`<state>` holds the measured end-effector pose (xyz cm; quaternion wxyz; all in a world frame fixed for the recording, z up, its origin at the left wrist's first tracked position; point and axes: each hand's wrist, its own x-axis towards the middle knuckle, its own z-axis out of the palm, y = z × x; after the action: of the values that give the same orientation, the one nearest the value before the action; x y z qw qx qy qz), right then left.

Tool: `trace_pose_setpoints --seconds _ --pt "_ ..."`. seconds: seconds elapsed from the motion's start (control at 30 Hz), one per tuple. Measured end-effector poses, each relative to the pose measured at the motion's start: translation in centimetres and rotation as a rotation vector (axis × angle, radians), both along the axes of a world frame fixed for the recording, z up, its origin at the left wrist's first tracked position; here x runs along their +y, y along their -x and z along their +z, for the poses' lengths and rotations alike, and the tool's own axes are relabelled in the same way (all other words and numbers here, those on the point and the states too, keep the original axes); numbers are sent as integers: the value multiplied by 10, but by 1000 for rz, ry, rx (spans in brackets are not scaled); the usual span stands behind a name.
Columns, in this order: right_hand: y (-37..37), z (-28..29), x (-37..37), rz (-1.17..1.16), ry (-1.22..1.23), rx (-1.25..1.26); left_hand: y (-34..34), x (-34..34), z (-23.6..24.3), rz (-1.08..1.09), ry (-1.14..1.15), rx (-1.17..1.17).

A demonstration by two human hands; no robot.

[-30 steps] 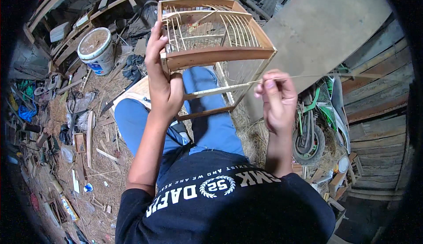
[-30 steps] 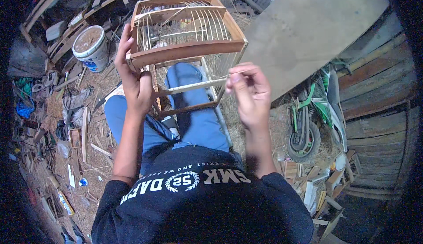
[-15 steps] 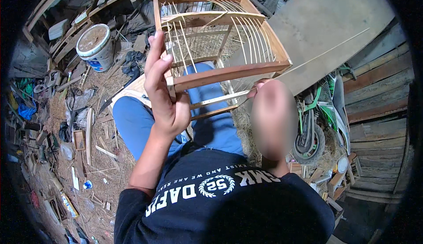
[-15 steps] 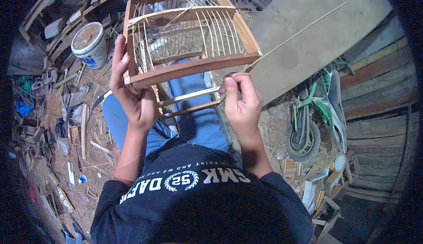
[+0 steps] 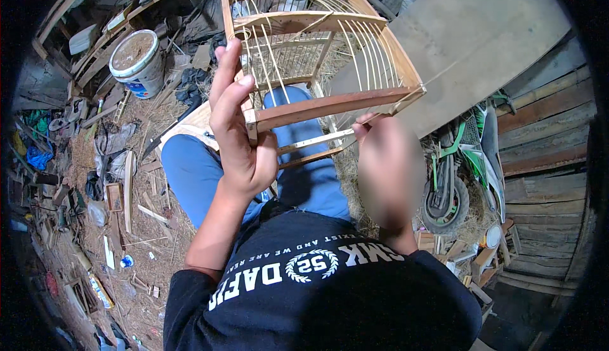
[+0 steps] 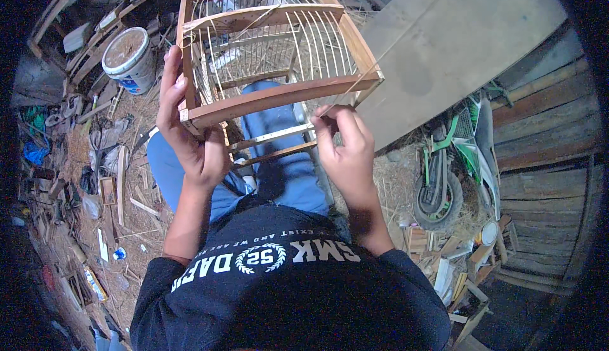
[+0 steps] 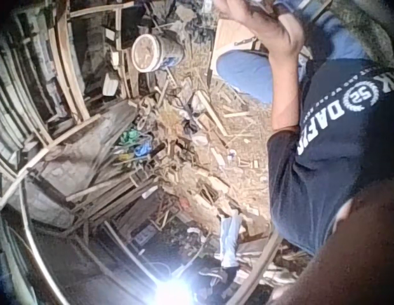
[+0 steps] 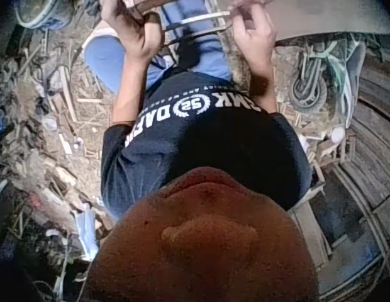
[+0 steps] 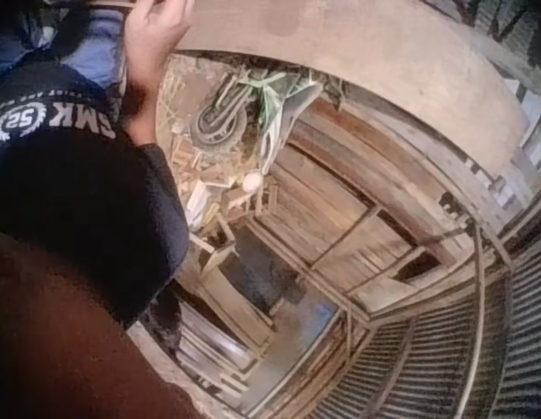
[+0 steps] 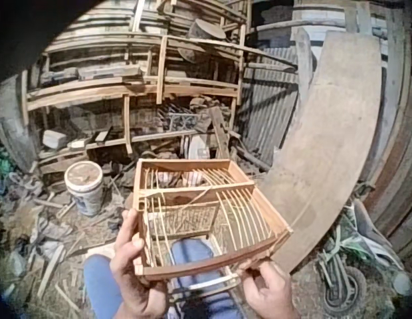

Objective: The person whittles a thin wooden stick with a knife and then threads it through holes in a small wooden cage frame.

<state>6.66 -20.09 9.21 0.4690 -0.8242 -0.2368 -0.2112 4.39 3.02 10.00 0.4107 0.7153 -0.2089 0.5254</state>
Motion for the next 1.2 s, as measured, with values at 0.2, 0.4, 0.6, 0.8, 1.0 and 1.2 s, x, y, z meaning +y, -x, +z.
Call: trace_pose_setpoints --seconds 0.2,0.4,0.6,0.8,1.0,1.2 --pt "-2 -9 -1 -6 -109 78 -2 -1 0 -2 5 -1" --pt "-5 -12 -1 -8 -156 123 -1 -1 1 -1 3 8" --pt "-6 -10 -3 1 -111 93 0 -4 3 -116 50 19" --pt "-6 0 -1 18 -13 56 1 -6 7 -139 46 27" --pt "-6 11 1 41 121 -4 -4 -2 3 -33 2 -4" --pt "-6 15 3 76 104 124 -7 -2 1 -38 15 -4"
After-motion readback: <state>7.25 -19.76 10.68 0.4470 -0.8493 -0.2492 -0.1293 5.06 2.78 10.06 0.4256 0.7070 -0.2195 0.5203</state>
